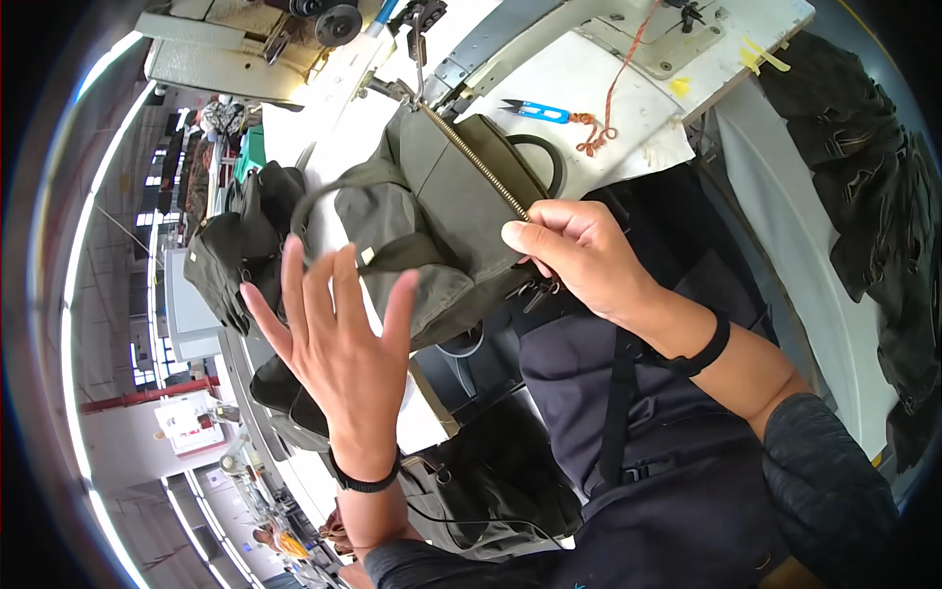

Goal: The person sews a zipper onto a dark green bag using a sewing machine. They repeatedly align the zipper, guide the bag under the needle, and stitch along the zipper line. The person also uses scissors to trim threads and adjusts the bag's position multiple times.

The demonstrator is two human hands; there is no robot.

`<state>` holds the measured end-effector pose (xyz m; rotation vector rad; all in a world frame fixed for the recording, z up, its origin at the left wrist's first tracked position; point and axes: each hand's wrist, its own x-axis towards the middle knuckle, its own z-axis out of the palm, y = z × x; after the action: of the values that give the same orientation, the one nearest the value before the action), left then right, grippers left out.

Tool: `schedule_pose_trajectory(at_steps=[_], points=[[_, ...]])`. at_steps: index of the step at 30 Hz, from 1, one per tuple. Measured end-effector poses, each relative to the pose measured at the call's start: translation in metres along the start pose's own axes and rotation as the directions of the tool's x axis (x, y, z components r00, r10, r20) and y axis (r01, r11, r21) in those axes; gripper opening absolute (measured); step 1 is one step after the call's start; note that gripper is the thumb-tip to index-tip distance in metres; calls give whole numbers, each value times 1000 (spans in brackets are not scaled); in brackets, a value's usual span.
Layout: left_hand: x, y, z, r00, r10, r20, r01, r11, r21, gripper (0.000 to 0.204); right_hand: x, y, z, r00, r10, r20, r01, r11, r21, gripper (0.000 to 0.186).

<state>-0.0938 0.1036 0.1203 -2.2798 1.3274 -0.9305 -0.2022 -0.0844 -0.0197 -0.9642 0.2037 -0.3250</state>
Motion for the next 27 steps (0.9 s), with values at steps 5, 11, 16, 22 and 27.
schedule_pose_trajectory(at_steps=[5,11,16,22,27], points=[[-3,51,3,980,-51,194,102,960,-261,80,0,3,17,999,34,-22,-25,952,305,31],[0,76,29,980,-188,66,196,840,-506,65,-3,-7,26,996,87,-15,-71,883,463,31],[2,77,36,991,-131,-3,106,815,-570,54,-4,-11,26,997,64,-39,-47,939,340,35],[5,83,32,972,-226,65,223,803,-552,70,-6,-16,22,997,80,-20,-71,956,284,36],[9,82,28,969,-212,127,247,820,-517,71,-3,-22,19,996,84,-18,-79,979,188,36]])
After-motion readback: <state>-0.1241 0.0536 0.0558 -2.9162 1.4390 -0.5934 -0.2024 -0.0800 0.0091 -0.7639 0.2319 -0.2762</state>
